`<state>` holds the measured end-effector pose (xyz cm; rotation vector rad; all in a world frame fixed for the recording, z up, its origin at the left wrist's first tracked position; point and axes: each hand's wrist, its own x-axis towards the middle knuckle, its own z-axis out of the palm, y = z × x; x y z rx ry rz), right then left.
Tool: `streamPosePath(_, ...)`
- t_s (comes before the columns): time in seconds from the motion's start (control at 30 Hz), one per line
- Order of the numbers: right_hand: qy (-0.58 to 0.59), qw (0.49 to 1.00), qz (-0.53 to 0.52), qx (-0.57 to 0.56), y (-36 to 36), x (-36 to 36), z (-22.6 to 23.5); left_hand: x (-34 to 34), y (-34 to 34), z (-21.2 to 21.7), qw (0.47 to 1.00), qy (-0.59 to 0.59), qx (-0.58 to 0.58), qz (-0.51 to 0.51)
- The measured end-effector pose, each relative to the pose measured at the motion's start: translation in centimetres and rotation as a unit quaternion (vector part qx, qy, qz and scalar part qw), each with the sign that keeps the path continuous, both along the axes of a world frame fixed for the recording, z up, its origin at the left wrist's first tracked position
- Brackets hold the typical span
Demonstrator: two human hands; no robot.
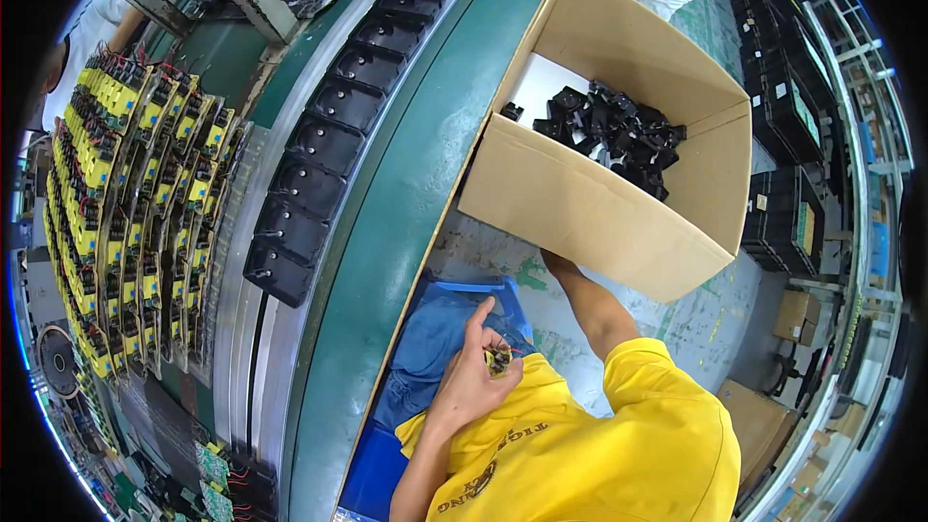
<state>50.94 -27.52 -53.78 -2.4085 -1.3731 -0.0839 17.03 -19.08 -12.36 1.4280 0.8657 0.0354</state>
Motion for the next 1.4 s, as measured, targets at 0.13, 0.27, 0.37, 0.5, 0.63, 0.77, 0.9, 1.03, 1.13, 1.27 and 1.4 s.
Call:
streamPosePath(0.13,0.016,0.998,-0.061,-0.019,-1.2,-0.6,-1.4,0.4,0.2,-0.4,1.000,0.004,0.009,-0.020)
streamPosePath(0.27,0.011,0.988,-0.144,-0.055,-6.1,-1.0,-0.5,2.0,0.0,0.0,0.999,-0.028,-0.003,-0.026)
streamPosePath(0.37,0.144,0.971,-0.093,-0.164,-1.9,-8.0,9.3,1.4,0.1,0.1,0.998,-0.041,0.002,0.050)
streamPosePath(0.5,0.621,0.774,0.065,-0.100,-1.6,-11.3,23.7,1.4,0.2,2.3,0.986,-0.097,0.040,0.128)
streamPosePath(0.63,0.666,0.733,0.124,0.065,0.8,-13.6,40.3,0.5,1.8,5.7,0.954,-0.120,0.182,0.205)
streamPosePath(0.77,0.587,0.741,0.303,0.119,6.1,-16.5,50.3,-2.8,2.9,9.1,0.889,-0.156,0.369,0.223)
streamPosePath(0.9,0.535,0.694,0.471,0.102,10.6,-18.2,51.9,-6.8,4.5,12.8,0.838,-0.089,0.519,0.145)
streamPosePath(1.03,0.528,0.615,0.582,0.064,13.9,-21.1,54.0,-10.5,3.3,15.5,0.853,-0.102,0.465,0.212)
streamPosePath(1.13,0.555,0.564,0.605,0.089,15.9,-24.3,56.3,-12.8,2.7,17.7,0.915,-0.159,0.275,0.249)
streamPosePath(1.27,0.569,0.548,0.603,0.114,17.1,-29.2,58.2,-16.8,4.2,16.4,0.893,-0.360,0.065,0.263)
streamPosePath(1.4,0.698,0.495,0.516,-0.041,18.1,-30.9,56.8,-20.1,4.8,18.2,0.905,-0.292,0.187,0.246)
